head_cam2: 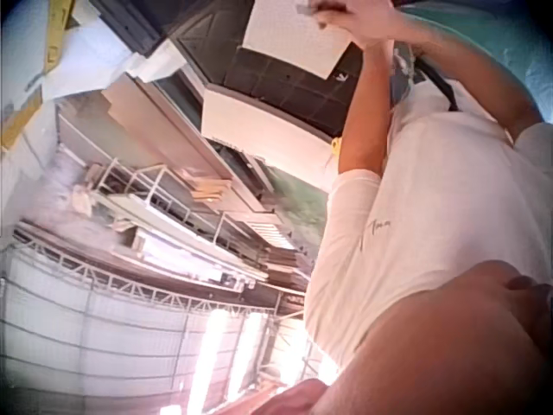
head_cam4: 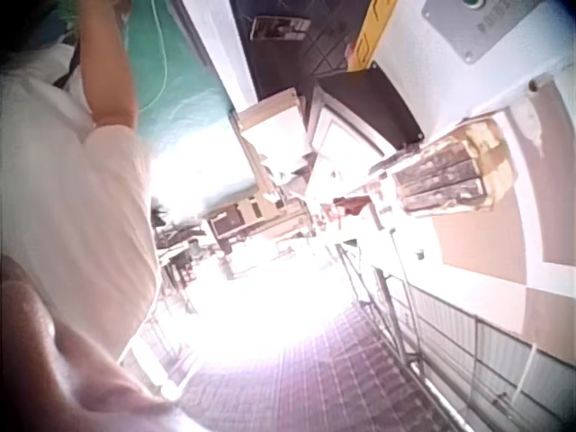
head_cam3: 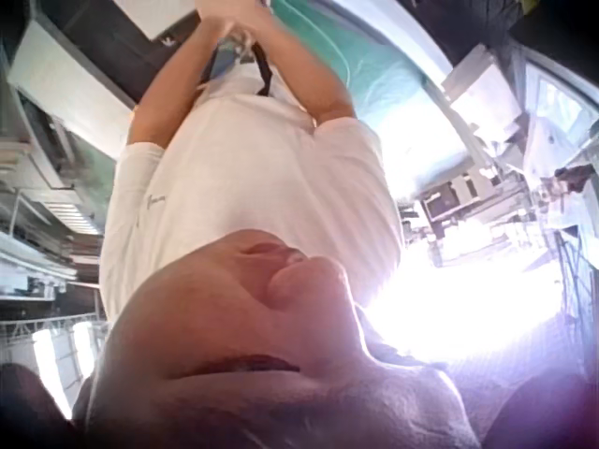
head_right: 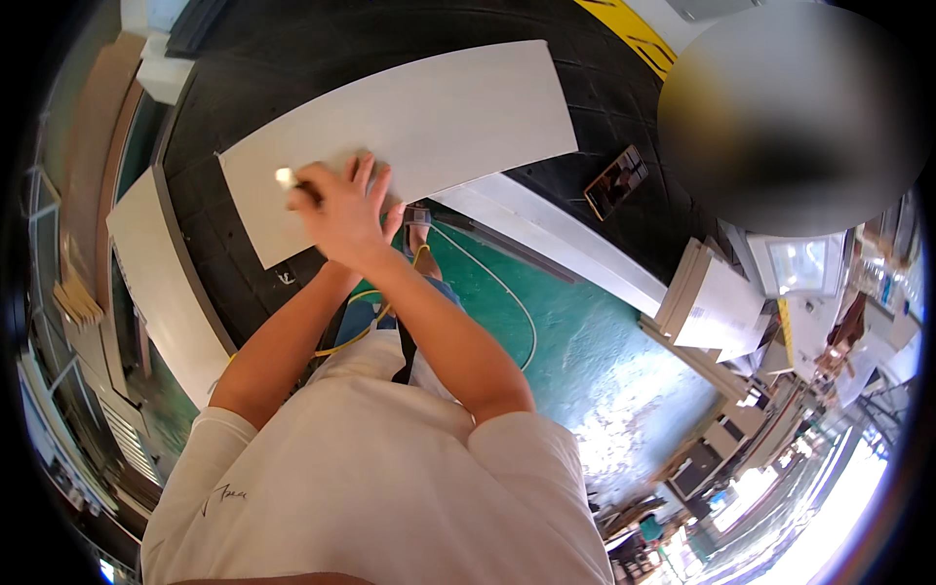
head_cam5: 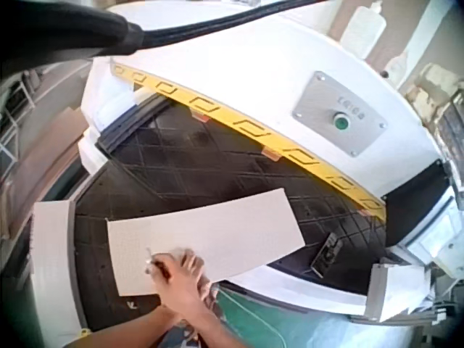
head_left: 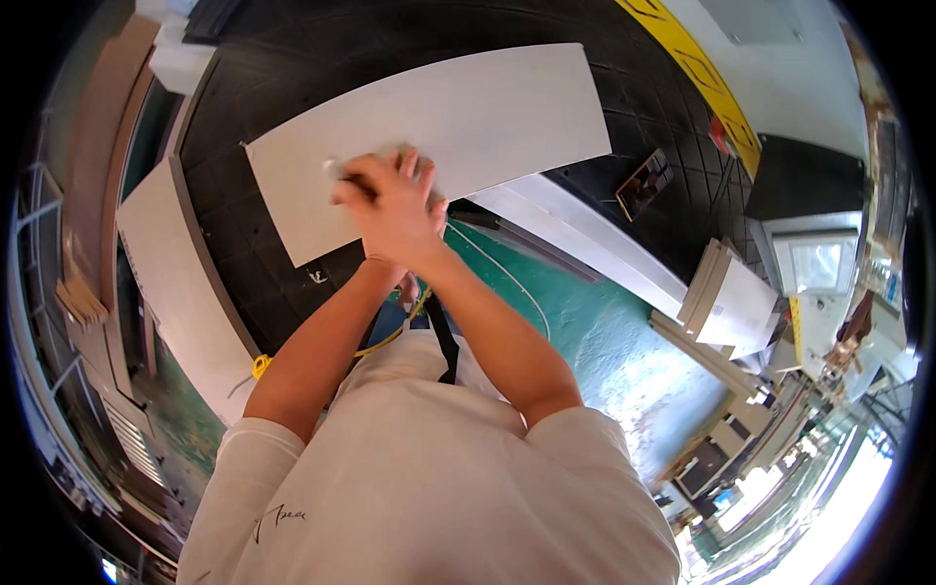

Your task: The person cleans a white rectangular panel using a yellow air blower and a metal scraper. They remove dust and debris from the surface and edges, then place the panel aside. The person repeats this process with a second panel, using the same tools to clean the surface thoroughly.

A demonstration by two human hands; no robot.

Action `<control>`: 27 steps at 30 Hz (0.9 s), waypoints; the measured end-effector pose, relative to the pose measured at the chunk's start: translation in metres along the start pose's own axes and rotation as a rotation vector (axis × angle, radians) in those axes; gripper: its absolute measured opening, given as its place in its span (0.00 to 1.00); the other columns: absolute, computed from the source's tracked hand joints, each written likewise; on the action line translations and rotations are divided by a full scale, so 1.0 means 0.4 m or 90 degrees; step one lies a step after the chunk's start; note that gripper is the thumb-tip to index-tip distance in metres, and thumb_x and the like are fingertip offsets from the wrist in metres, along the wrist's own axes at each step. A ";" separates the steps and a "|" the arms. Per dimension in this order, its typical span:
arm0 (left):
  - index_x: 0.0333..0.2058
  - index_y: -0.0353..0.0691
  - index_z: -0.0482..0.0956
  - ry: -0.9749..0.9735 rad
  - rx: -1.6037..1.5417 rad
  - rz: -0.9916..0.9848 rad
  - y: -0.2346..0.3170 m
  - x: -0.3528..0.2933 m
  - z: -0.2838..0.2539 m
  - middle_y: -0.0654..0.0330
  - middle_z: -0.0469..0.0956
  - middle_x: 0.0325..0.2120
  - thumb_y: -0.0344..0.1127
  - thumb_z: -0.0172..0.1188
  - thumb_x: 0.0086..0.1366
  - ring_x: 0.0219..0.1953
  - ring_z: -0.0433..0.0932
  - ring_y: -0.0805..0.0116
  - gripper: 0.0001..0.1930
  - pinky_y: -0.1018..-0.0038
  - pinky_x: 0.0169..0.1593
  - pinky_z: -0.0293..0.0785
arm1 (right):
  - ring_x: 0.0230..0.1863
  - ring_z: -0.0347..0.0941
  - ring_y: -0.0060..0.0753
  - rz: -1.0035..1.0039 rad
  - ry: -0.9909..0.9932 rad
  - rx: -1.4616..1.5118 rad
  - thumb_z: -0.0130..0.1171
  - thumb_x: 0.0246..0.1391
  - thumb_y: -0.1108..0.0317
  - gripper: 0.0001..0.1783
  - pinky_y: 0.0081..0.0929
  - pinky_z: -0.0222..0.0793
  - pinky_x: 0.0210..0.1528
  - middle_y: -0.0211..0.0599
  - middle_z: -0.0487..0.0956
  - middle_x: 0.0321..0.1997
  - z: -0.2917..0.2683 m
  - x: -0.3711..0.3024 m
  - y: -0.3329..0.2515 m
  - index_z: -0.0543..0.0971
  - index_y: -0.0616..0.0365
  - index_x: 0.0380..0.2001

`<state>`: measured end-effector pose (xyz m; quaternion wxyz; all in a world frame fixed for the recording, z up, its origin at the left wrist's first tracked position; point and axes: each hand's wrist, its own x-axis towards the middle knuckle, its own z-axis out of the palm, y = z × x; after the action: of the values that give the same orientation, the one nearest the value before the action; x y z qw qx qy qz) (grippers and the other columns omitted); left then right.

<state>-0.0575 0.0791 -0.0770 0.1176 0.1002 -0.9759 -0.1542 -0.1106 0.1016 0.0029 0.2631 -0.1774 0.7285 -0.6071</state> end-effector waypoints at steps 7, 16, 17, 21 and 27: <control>0.57 0.45 0.79 0.031 -0.079 0.021 -0.118 0.118 -0.038 0.54 0.72 0.64 0.40 0.64 0.65 0.68 0.67 0.50 0.22 0.49 0.72 0.57 | 0.37 0.79 0.25 0.249 0.271 0.169 0.65 0.64 0.69 0.15 0.24 0.77 0.40 0.33 0.84 0.39 -0.337 -0.139 0.146 0.82 0.66 0.51; 0.53 0.42 0.82 0.071 0.053 -0.023 -0.405 0.239 -0.074 0.52 0.78 0.47 0.44 0.59 0.72 0.52 0.75 0.47 0.17 0.57 0.57 0.73 | 0.38 0.76 0.23 0.266 0.325 0.329 0.59 0.67 0.69 0.14 0.23 0.79 0.42 0.33 0.81 0.39 -0.349 -0.023 0.170 0.82 0.68 0.49; 0.53 0.42 0.82 0.069 0.055 -0.019 -0.410 0.247 -0.080 0.52 0.78 0.47 0.44 0.59 0.72 0.52 0.75 0.47 0.17 0.57 0.57 0.73 | 0.38 0.76 0.23 0.266 0.327 0.334 0.59 0.67 0.69 0.14 0.23 0.79 0.42 0.33 0.81 0.39 -0.359 -0.007 0.171 0.82 0.68 0.49; 0.46 0.40 0.81 0.032 0.074 -0.027 -0.422 0.267 -0.095 0.52 0.77 0.43 0.44 0.58 0.73 0.49 0.75 0.47 0.14 0.55 0.53 0.73 | 0.39 0.77 0.24 0.232 0.250 0.320 0.61 0.65 0.70 0.14 0.25 0.78 0.45 0.33 0.82 0.38 -0.392 0.022 0.207 0.83 0.69 0.47; 0.43 0.39 0.80 0.032 0.068 -0.070 -0.433 0.269 -0.085 0.53 0.78 0.41 0.42 0.57 0.72 0.48 0.76 0.46 0.12 0.55 0.52 0.74 | 0.34 0.79 0.32 0.021 0.243 0.009 0.65 0.60 0.71 0.09 0.30 0.75 0.39 0.37 0.83 0.37 -0.432 0.003 0.218 0.87 0.60 0.43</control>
<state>-0.1234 -0.1168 -0.0806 0.1276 0.1633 -0.9726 -0.1053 -0.2099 0.2552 -0.0609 0.1312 -0.0454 0.7635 -0.6307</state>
